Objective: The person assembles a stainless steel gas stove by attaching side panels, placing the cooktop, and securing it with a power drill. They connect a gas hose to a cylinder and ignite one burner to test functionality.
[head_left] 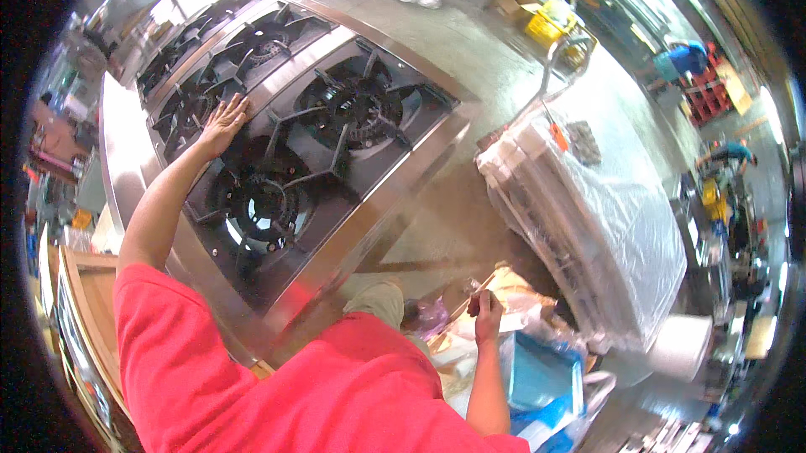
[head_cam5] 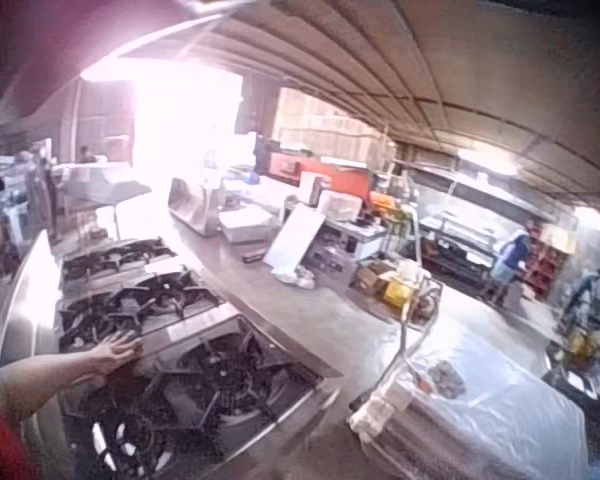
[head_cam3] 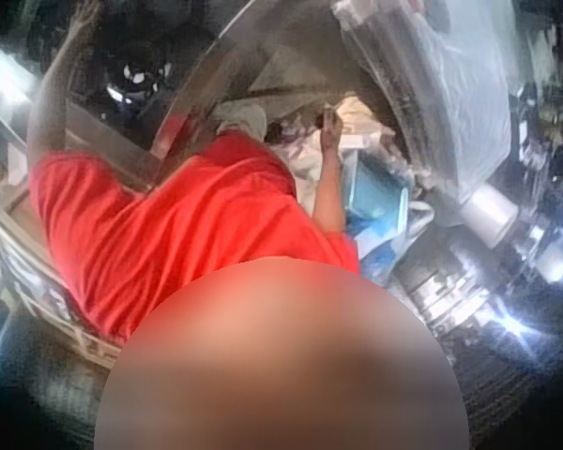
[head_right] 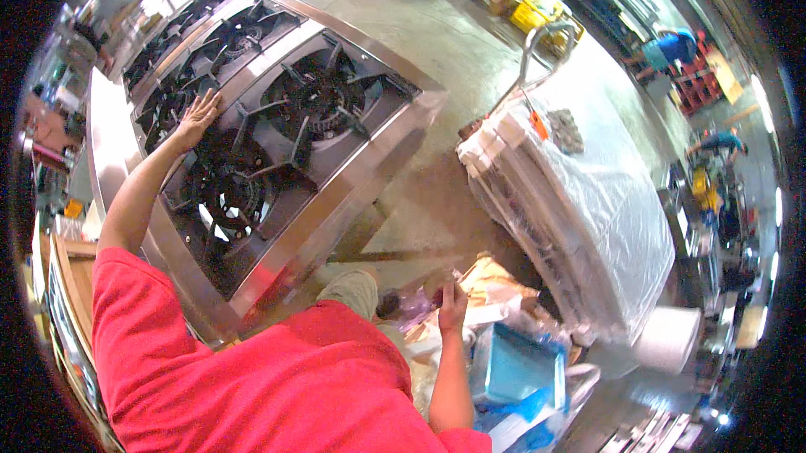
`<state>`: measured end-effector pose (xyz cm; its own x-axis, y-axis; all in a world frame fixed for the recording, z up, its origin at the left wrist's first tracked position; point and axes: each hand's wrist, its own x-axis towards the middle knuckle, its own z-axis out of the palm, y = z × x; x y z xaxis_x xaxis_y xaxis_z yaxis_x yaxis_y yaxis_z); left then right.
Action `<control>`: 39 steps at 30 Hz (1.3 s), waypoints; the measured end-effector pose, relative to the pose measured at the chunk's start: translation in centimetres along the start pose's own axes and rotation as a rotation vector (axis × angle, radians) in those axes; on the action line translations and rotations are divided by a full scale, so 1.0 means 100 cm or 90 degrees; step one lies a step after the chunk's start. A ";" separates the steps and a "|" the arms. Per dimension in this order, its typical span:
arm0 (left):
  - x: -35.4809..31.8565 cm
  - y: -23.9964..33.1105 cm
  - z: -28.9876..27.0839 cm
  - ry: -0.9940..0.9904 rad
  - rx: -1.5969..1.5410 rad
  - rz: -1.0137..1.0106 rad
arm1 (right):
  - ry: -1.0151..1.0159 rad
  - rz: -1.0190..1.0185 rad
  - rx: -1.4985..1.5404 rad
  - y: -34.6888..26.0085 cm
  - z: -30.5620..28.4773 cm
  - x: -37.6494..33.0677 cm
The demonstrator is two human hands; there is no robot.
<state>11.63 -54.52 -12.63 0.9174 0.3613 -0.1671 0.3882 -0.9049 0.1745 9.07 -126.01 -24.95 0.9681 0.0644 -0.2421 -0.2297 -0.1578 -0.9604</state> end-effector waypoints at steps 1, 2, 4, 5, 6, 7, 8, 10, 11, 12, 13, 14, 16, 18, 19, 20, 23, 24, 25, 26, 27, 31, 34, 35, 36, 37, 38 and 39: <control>-0.003 0.004 -0.002 -0.004 -0.006 -0.011 | -0.040 0.002 0.024 -0.012 -0.003 0.028; -0.007 0.006 -0.003 -0.016 -0.010 -0.038 | -0.087 0.001 0.050 -0.023 -0.006 0.052; -0.014 0.012 -0.003 -0.008 -0.036 -0.041 | -0.095 -0.017 0.014 -0.041 0.001 0.102; -0.016 0.014 -0.006 -0.003 -0.050 -0.051 | -0.114 -0.018 0.036 -0.050 0.010 0.127; -0.019 0.016 -0.008 -0.003 -0.059 -0.061 | -0.137 -0.014 0.077 -0.059 0.020 0.151; -0.022 0.019 -0.010 -0.003 -0.073 -0.070 | -0.149 -0.047 0.035 -0.070 0.027 0.176; -0.024 0.023 -0.013 0.000 -0.095 -0.070 | -0.139 -0.038 0.043 -0.082 0.036 0.200; -0.026 0.035 -0.023 0.004 -0.099 -0.115 | -0.129 -0.023 0.062 -0.108 0.062 0.254; -0.029 0.045 -0.028 -0.007 -0.109 -0.129 | -0.178 -0.015 0.116 -0.120 0.073 0.280; -0.032 0.058 -0.033 -0.027 -0.117 -0.151 | -0.192 -0.035 0.121 -0.130 0.083 0.303; -0.034 0.071 -0.043 -0.023 -0.094 -0.142 | -0.214 -0.079 0.138 -0.145 0.101 0.334; -0.036 0.087 -0.052 0.050 -0.148 -0.115 | -0.194 -0.120 0.115 -0.159 0.122 0.363; -0.058 0.126 -0.066 0.115 -0.232 -0.150 | -0.276 -0.079 0.109 -0.187 0.147 0.410; -0.094 0.168 -0.077 0.243 -0.201 -0.114 | -0.346 -0.046 -0.001 -0.208 0.182 0.444; -0.113 0.188 -0.081 0.292 -0.226 -0.111 | -0.404 -0.042 -0.036 -0.215 0.203 0.455; -0.132 0.207 -0.080 0.340 -0.218 -0.144 | -0.462 -0.046 -0.069 -0.219 0.225 0.460; -0.174 0.274 -0.041 0.563 -0.350 -0.298 | -0.606 0.084 -0.048 -0.216 0.280 0.448; -0.182 0.300 -0.018 0.643 -0.355 -0.385 | -0.662 0.292 0.006 -0.213 0.282 0.440; -0.191 0.326 0.002 0.676 -0.367 -0.488 | -0.753 0.509 0.083 -0.210 0.283 0.434; -0.197 0.351 0.022 0.708 -0.339 -0.587 | -0.727 0.478 -0.011 -0.207 0.282 0.431; -0.200 0.378 0.042 0.763 -0.372 -0.697 | -0.751 0.446 -0.063 -0.204 0.279 0.431; -0.181 0.466 0.106 0.897 -0.382 -0.977 | -0.847 0.275 -0.225 -0.190 0.268 0.469; -0.155 0.499 0.128 0.959 -0.549 -1.120 | -0.938 0.183 -0.365 -0.174 0.265 0.510; -0.143 0.506 0.132 0.986 -0.554 -1.092 | -0.962 0.148 -0.472 -0.170 0.259 0.521; -0.127 0.508 0.136 1.012 -0.568 -1.090 | -1.036 0.059 -0.401 -0.166 0.256 0.531; -0.111 0.507 0.139 0.996 -0.534 -1.096 | -1.098 -0.048 -0.363 -0.162 0.258 0.540; -0.097 0.505 0.139 0.986 -0.485 -1.076 | -1.153 -0.155 -0.317 -0.159 0.258 0.546; -0.082 0.503 0.139 1.034 -0.570 -1.035 | -1.185 -0.435 -0.319 -0.159 0.263 0.553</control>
<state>22.42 -106.11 -16.00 -0.8274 0.5574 -0.0689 0.0723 0.2273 0.9711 63.66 -94.05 -26.67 -0.4571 0.8870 -0.0658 0.4074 0.1430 -0.9020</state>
